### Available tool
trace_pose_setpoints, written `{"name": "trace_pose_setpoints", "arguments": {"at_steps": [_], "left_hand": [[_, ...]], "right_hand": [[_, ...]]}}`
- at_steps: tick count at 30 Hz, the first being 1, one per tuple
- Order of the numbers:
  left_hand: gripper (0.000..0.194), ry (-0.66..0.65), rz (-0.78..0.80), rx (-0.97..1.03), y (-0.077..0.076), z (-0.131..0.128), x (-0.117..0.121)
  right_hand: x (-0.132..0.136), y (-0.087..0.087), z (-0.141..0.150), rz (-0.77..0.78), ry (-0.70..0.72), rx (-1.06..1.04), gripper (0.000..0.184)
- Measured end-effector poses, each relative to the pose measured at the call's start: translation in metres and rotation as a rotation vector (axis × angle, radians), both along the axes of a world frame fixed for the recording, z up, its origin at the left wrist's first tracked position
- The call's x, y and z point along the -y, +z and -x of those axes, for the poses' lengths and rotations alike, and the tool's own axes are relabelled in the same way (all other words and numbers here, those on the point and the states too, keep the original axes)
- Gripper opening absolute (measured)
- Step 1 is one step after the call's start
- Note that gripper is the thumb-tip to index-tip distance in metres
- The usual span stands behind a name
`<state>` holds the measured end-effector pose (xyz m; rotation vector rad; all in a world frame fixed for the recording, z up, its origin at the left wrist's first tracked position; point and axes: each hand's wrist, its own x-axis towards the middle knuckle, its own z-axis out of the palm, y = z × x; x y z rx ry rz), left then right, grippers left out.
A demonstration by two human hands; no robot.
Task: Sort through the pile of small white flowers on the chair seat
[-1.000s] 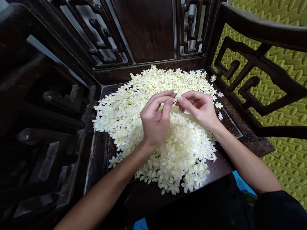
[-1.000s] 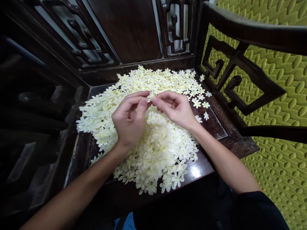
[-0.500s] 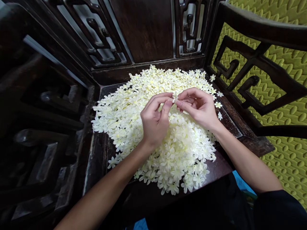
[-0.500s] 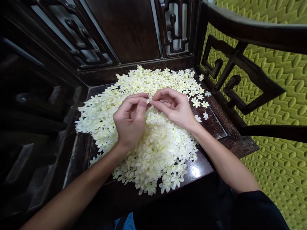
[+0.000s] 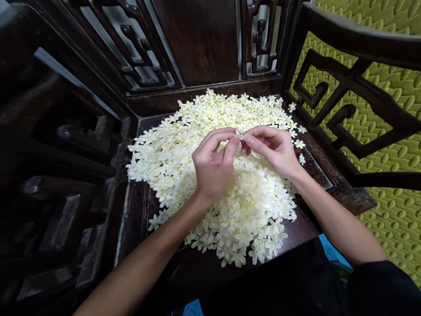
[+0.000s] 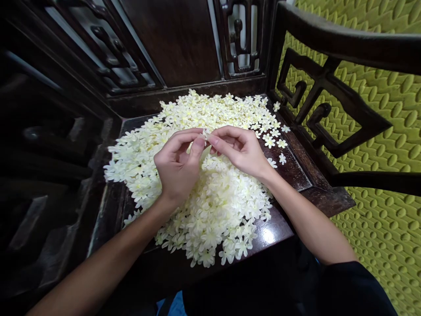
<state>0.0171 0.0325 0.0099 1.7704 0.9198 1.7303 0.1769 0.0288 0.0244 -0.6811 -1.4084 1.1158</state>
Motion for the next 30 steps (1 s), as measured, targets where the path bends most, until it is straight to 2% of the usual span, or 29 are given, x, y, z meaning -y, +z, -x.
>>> {"name": "trace_pose_setpoints", "arguments": {"at_steps": [6,13,30], "left_hand": [[0.003,-0.031,0.002,0.022,-0.0032,0.0007,-0.0009],[0.004,0.007,0.046,0.009,-0.0020,0.0008,-0.0008],[0.006,-0.020,0.061,0.047,-0.0012,0.0011,-0.0021]], "right_hand": [[-0.0023,0.0001,-0.0009,0.004,0.014,0.008,0.017],[-0.0042,-0.0035,-0.0012,0.030,0.014,0.037,0.020],[-0.0028,-0.0035,-0.0013,0.003,-0.050,0.103,0.022]]}}
